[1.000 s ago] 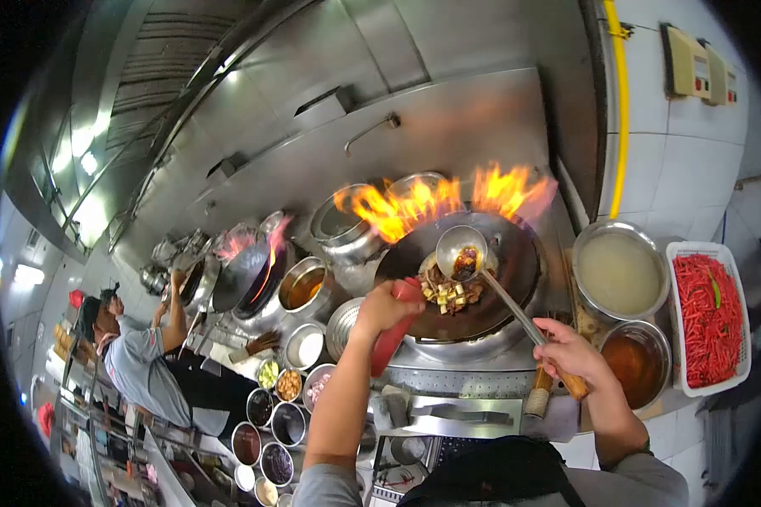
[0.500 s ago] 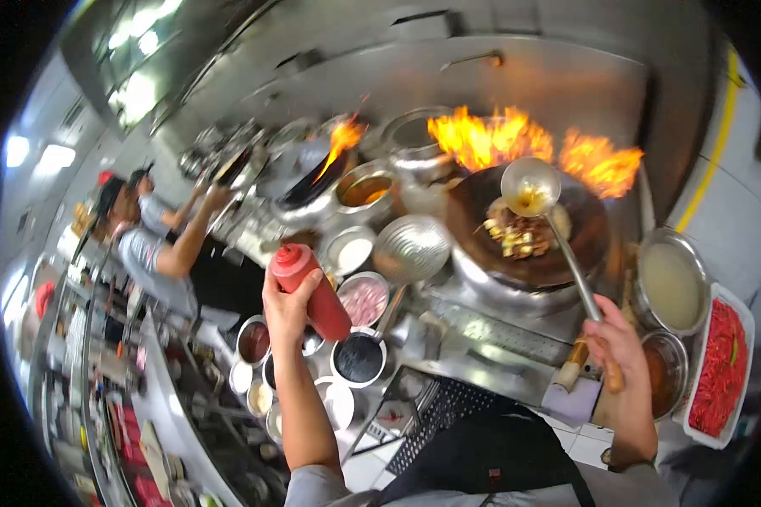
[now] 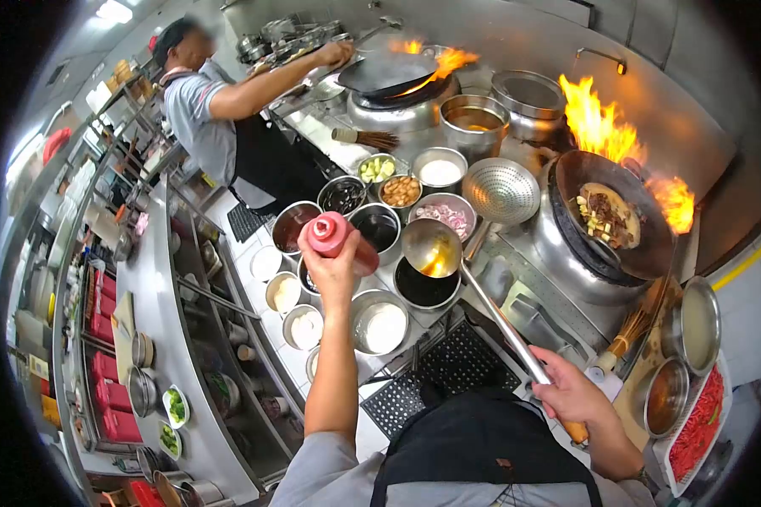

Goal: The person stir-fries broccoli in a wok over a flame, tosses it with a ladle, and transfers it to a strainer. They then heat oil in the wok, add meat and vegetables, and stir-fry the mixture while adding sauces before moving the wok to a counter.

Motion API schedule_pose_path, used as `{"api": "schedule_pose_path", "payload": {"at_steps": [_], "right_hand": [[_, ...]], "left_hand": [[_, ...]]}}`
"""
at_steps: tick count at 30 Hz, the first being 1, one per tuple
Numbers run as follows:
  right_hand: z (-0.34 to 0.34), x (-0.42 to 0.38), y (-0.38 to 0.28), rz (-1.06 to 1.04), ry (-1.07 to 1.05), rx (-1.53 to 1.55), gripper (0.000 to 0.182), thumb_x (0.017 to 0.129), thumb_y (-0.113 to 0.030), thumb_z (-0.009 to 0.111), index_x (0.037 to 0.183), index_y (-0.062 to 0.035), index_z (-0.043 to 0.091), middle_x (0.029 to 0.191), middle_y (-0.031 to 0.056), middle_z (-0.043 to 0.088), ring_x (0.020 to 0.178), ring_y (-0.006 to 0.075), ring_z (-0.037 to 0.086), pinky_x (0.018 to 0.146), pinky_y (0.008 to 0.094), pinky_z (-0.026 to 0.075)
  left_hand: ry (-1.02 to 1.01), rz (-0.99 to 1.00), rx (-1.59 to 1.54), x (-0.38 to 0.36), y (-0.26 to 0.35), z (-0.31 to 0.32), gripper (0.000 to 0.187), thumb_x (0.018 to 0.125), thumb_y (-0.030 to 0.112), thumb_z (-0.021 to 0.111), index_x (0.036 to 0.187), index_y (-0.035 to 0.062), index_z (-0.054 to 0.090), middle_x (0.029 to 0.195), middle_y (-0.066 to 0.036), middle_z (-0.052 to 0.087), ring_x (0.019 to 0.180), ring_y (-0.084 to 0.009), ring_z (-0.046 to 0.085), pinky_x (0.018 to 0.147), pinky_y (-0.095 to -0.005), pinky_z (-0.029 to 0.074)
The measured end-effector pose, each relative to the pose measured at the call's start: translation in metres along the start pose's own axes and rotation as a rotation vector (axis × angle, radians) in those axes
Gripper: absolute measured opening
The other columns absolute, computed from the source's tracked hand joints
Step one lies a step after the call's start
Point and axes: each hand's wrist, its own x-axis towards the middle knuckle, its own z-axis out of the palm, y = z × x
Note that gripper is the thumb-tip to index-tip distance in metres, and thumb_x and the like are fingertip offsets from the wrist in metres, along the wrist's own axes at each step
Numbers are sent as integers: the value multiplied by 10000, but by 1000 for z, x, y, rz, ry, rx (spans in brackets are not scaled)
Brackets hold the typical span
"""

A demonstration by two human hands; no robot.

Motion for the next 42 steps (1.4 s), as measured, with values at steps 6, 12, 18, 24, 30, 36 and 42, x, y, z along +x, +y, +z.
{"api": "schedule_pose_path", "payload": {"at_steps": [6,12,18,24,30,36,42], "right_hand": [[35,1,-6,16,104,-299,686,910,-13,559,1529,-56,267,838,76,599,518,115,547,477,285,465],[45,4,3,-29,112,-310,670,914,53,529,1521,-44,261,879,66,574,507,96,522,447,255,435],[45,0,4,-46,87,47,621,914,42,537,1492,-47,327,788,41,561,478,99,521,437,252,448],[40,-8,2,-38,87,251,630,900,54,564,1481,-56,347,827,52,566,481,100,519,424,242,433],[32,-4,18,-70,-28,514,637,910,16,564,1494,-88,333,836,69,556,488,111,509,424,256,412],[7,1,33,-237,-228,976,647,917,-25,530,1513,-97,287,905,87,529,473,118,475,419,268,376],[-63,-30,15,-485,283,581,670,907,-21,559,1516,-85,287,875,88,556,486,122,511,426,271,415]], "left_hand": [[-49,-20,-23,-8,-3,-8,679,746,182,861,1286,26,479,1202,-122,586,1094,-224,587,984,-343,445],[-54,-15,-12,-7,-10,-10,684,738,191,865,1280,22,484,1211,-136,576,1110,-244,579,989,-357,440],[-53,-35,-16,-8,-11,-8,697,719,204,872,1271,17,489,1211,-142,578,1109,-257,581,989,-361,440],[-69,-40,8,-20,-30,5,725,711,221,875,1279,15,474,1205,-150,575,1111,-267,577,992,-373,438],[-72,-73,65,-38,-73,21,786,685,228,889,1301,2,456,1230,-197,566,1140,-322,566,997,-394,438],[-165,-113,221,-56,-115,17,938,705,195,876,1415,-49,314,1373,-262,453,1276,-360,471,1091,-415,353],[-149,-135,130,-65,-13,-22,1017,764,133,827,1532,6,173,1544,-272,274,1428,-371,318,1179,-433,252]]}}
